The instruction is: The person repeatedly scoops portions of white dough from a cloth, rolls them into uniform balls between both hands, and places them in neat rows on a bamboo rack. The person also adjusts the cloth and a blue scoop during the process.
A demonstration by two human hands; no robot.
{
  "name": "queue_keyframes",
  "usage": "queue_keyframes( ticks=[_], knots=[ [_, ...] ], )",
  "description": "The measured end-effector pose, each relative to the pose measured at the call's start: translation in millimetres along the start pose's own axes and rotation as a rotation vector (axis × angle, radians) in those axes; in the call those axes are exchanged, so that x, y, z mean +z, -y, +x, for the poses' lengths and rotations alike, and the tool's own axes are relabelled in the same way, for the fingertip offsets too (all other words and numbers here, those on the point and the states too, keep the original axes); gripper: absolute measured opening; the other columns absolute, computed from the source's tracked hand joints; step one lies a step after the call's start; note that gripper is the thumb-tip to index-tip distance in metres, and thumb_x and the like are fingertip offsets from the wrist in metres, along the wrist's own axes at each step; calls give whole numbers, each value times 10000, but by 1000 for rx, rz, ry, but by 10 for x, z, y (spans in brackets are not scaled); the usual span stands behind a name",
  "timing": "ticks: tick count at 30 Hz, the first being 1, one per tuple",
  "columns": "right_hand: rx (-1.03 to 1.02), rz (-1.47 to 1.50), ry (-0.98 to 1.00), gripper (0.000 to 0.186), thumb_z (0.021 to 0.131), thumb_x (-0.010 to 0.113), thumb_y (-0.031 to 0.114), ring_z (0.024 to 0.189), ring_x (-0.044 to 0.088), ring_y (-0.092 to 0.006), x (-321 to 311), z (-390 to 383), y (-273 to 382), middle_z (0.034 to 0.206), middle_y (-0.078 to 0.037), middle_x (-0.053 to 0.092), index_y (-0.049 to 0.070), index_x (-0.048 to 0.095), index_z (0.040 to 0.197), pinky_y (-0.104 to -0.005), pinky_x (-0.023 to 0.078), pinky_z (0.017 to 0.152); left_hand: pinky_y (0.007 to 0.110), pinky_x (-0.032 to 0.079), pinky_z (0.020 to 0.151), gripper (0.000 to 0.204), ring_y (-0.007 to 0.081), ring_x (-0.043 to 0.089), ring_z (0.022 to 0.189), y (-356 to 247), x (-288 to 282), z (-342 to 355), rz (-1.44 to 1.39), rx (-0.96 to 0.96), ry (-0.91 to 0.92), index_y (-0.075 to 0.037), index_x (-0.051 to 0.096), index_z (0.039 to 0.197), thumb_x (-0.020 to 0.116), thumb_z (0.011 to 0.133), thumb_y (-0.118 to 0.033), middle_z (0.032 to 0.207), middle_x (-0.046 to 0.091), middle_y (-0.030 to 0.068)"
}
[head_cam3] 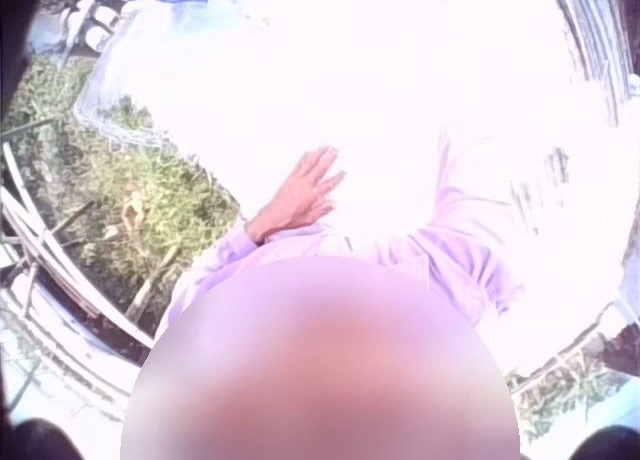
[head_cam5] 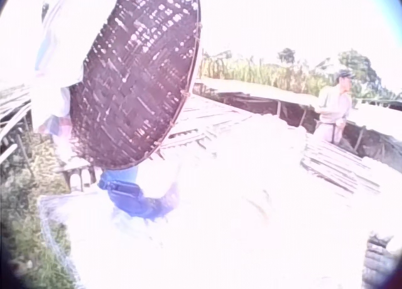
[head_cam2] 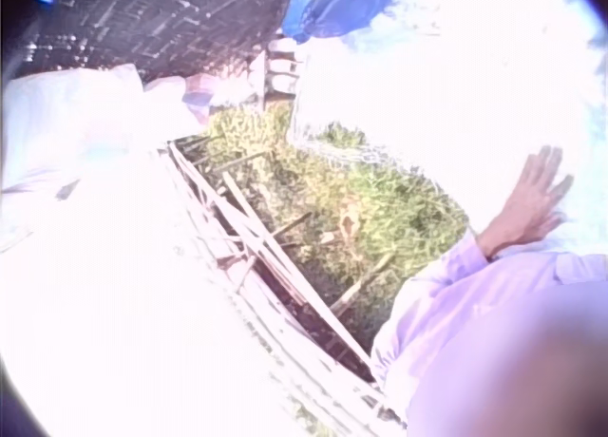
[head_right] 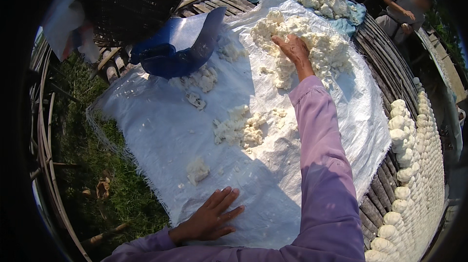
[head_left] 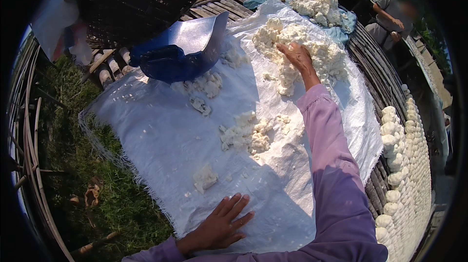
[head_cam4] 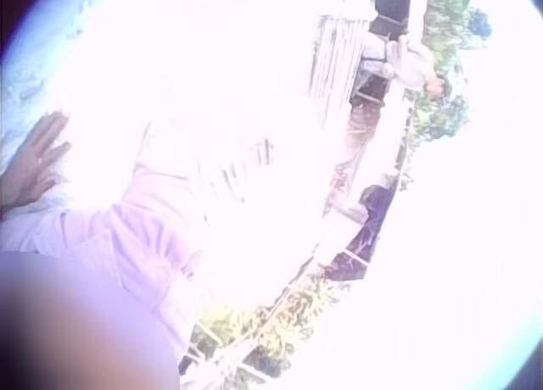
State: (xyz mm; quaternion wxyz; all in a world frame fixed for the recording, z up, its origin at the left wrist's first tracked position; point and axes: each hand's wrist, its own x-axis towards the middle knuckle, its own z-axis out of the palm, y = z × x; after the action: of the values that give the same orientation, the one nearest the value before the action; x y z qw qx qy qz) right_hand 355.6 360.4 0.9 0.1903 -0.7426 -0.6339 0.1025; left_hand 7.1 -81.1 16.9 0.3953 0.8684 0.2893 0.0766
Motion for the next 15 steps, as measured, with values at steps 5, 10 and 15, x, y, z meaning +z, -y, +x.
queue_keyframes(
  ticks=[5, 10, 15],
  knots=[
    [-112, -324, 181, 580, 898, 618, 618, 1167, 647, -369, 321, 285, 21, 1288, -135, 687, 160, 730, 1237, -442, 491, 1027, 548, 213, 1233, 731, 419, 153, 1546, -19, 10, 15, 52, -32, 28, -126, 476, 1509, 761, 878, -362, 1654, 196, 232],
    [-78, -228, 157, 654, 868, 586, 691, 1278, 556, -371, 160, -240, 105, 1288, -157, 675, 152, 746, 1202, -509, 438, 1066, 547, 219, 1230, 742, 421, 156, 1545, -32, 11, -23, 38, -14, -10, -118, 479, 1504, 777, 862, -340, 1652, 202, 232],
    [-143, -173, -162, 650, 819, 724, 638, 1260, 507, -353, 333, -1199, 15, 1344, -124, 593, 133, 724, 1230, -514, 490, 1013, 548, 210, 1234, 784, 418, 143, 1548, 7, 67, -10, 42, 24, -42, -128, 418, 1543, 768, 873, -335, 1664, 168, 225]
  ],
)
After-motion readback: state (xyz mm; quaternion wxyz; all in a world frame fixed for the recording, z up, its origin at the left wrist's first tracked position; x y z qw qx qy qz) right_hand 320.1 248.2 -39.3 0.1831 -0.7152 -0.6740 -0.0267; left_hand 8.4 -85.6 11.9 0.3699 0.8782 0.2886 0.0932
